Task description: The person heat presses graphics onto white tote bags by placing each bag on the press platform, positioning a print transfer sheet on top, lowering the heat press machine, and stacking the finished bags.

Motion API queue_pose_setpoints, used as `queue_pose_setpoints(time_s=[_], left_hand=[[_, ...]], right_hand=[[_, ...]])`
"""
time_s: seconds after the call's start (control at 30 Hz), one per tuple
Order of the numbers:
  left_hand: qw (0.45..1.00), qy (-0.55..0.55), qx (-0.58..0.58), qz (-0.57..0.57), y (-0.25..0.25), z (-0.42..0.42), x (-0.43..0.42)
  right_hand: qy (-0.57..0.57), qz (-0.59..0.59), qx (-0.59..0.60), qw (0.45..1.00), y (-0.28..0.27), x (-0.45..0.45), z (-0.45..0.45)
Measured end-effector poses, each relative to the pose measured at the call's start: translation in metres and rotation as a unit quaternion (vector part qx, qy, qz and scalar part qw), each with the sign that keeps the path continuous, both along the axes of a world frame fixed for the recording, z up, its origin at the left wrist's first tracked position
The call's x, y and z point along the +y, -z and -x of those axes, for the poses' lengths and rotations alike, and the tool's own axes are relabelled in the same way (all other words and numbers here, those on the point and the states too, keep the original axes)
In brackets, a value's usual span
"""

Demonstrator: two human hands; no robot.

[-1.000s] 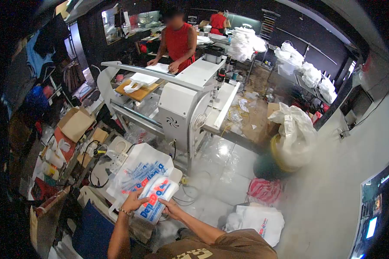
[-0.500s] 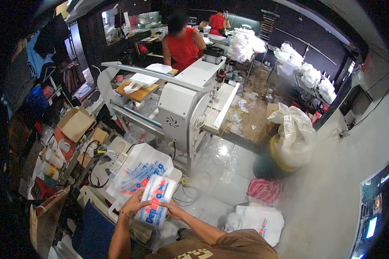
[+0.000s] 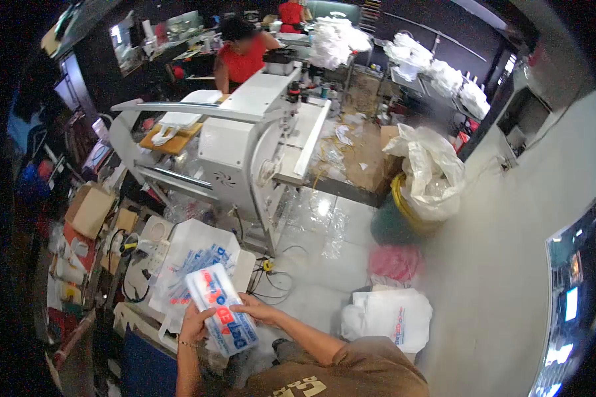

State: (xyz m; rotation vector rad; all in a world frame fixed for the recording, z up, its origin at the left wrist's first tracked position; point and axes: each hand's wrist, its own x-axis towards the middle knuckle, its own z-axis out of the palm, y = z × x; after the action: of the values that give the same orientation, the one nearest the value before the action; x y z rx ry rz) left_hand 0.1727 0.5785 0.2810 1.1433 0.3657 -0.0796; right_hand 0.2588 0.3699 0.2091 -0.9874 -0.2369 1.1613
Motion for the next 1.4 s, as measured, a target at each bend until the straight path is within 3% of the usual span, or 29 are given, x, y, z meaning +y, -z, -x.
queue_pose_setpoints(time_s=[0.03, 0.1, 0.17, 0.23, 0.3, 0.37, 0.43, 0.47, 0.5, 0.57, 0.6, 0.63, 0.7, 0.77, 0.83, 0.87, 0.9, 0.93, 0.97, 1.0, 1.03, 1.07, 1.1, 1.13, 1.17, 1.27, 1.33, 1.37, 1.4], left_hand=[[1.0, 0.012, 0.004, -0.001, -0.004, 0.0, -0.001], [0.992, -0.093, 0.057, -0.062, -0.009, -0.006, -0.001], [0.978, -0.204, -0.03, -0.027, 0.037, -0.017, 0.015], [0.95, -0.309, 0.036, -0.01, 0.016, -0.028, 0.012], [0.943, -0.332, 0.028, 0.011, 0.038, -0.041, 0.032], [0.933, -0.359, 0.019, 0.033, 0.052, -0.05, 0.049], [0.905, -0.372, 0.023, 0.207, 0.057, -0.058, 0.064], [0.92, -0.36, -0.072, 0.138, 0.146, -0.048, 0.121], [0.923, -0.351, -0.069, 0.139, 0.147, -0.052, 0.119], [0.856, -0.431, -0.002, 0.285, 0.139, -0.052, 0.11], [0.834, -0.471, 0.057, 0.282, 0.127, -0.059, 0.088], [0.835, -0.469, 0.06, 0.283, 0.155, -0.05, 0.087], [0.893, -0.386, -0.064, 0.221, 0.229, -0.034, 0.091], [0.869, -0.458, -0.023, 0.188, 0.267, -0.043, 0.109], [0.938, -0.336, 0.066, -0.049, 0.317, -0.017, 0.155], [0.856, -0.452, 0.048, 0.248, 0.204, -0.042, 0.082], [0.877, -0.419, 0.048, 0.231, 0.184, -0.047, 0.064], [0.894, -0.393, 0.05, 0.208, 0.181, -0.035, 0.069], [0.928, -0.372, 0.021, 0.027, 0.218, -0.03, 0.081], [0.899, -0.336, 0.02, 0.281, 0.242, -0.02, 0.121], [0.96, -0.267, -0.013, -0.084, 0.25, -0.012, 0.119], [0.946, -0.249, 0.025, -0.208, 0.227, -0.013, 0.094], [0.953, -0.276, 0.011, -0.127, 0.192, -0.014, 0.075], [0.923, -0.358, 0.089, 0.108, 0.169, -0.023, 0.069], [0.831, -0.415, 0.144, 0.342, 0.151, -0.028, 0.065], [0.817, -0.445, 0.184, 0.317, 0.085, -0.011, 0.015], [0.942, -0.27, 0.115, 0.163, 0.046, 0.018, -0.019], [0.935, -0.295, 0.11, 0.162, 0.044, 0.037, -0.026], [0.973, -0.216, 0.082, 0.014, 0.042, 0.062, -0.033]], right_hand=[[0.008, 0.034, 0.003, 0.999, 0.001, -0.004, -0.001], [0.035, 0.042, -0.003, 0.999, 0.004, -0.021, 0.0], [0.064, 0.06, -0.019, 0.996, 0.01, -0.045, 0.006], [0.092, 0.088, -0.064, 0.99, 0.052, -0.072, 0.017], [0.069, 0.252, -0.237, 0.936, 0.089, -0.103, 0.033], [0.033, 0.319, -0.27, 0.908, 0.093, -0.14, 0.047], [0.057, 0.332, -0.308, 0.89, 0.104, -0.174, 0.068], [0.065, 0.336, -0.304, 0.889, 0.11, -0.188, 0.076], [0.028, 0.366, -0.311, 0.877, 0.117, -0.2, 0.084], [-0.006, 0.401, -0.314, 0.86, 0.124, -0.215, 0.096], [-0.016, 0.415, -0.305, 0.857, 0.126, -0.22, 0.1], [-0.028, 0.428, -0.297, 0.853, 0.128, -0.224, 0.105], [0.001, 0.421, -0.316, 0.85, 0.138, -0.223, 0.114], [0.025, 0.414, -0.333, 0.847, 0.156, -0.218, 0.118], [0.041, 0.429, -0.36, 0.827, 0.175, -0.211, 0.122], [0.066, 0.403, -0.331, 0.851, 0.174, -0.209, 0.124], [0.095, 0.357, -0.412, 0.833, 0.205, -0.213, 0.127], [0.122, 0.3, -0.484, 0.813, 0.237, -0.212, 0.136], [0.084, 0.323, -0.431, 0.838, 0.217, -0.206, 0.133], [0.037, 0.344, -0.38, 0.858, 0.181, -0.201, 0.115], [0.007, 0.365, -0.351, 0.862, 0.145, -0.194, 0.104], [0.073, 0.318, -0.45, 0.832, 0.156, -0.192, 0.107], [0.018, 0.367, -0.379, 0.85, 0.145, -0.185, 0.1], [0.017, 0.346, -0.386, 0.855, 0.17, -0.182, 0.101], [0.018, 0.327, -0.394, 0.859, 0.199, -0.179, 0.102], [-0.025, 0.286, -0.436, 0.853, 0.142, -0.151, 0.076], [-0.038, 0.258, -0.47, 0.843, 0.144, -0.13, 0.066], [-0.034, 0.237, -0.499, 0.833, 0.144, -0.117, 0.061], [-0.056, 0.218, -0.505, 0.833, 0.136, -0.103, 0.055]])
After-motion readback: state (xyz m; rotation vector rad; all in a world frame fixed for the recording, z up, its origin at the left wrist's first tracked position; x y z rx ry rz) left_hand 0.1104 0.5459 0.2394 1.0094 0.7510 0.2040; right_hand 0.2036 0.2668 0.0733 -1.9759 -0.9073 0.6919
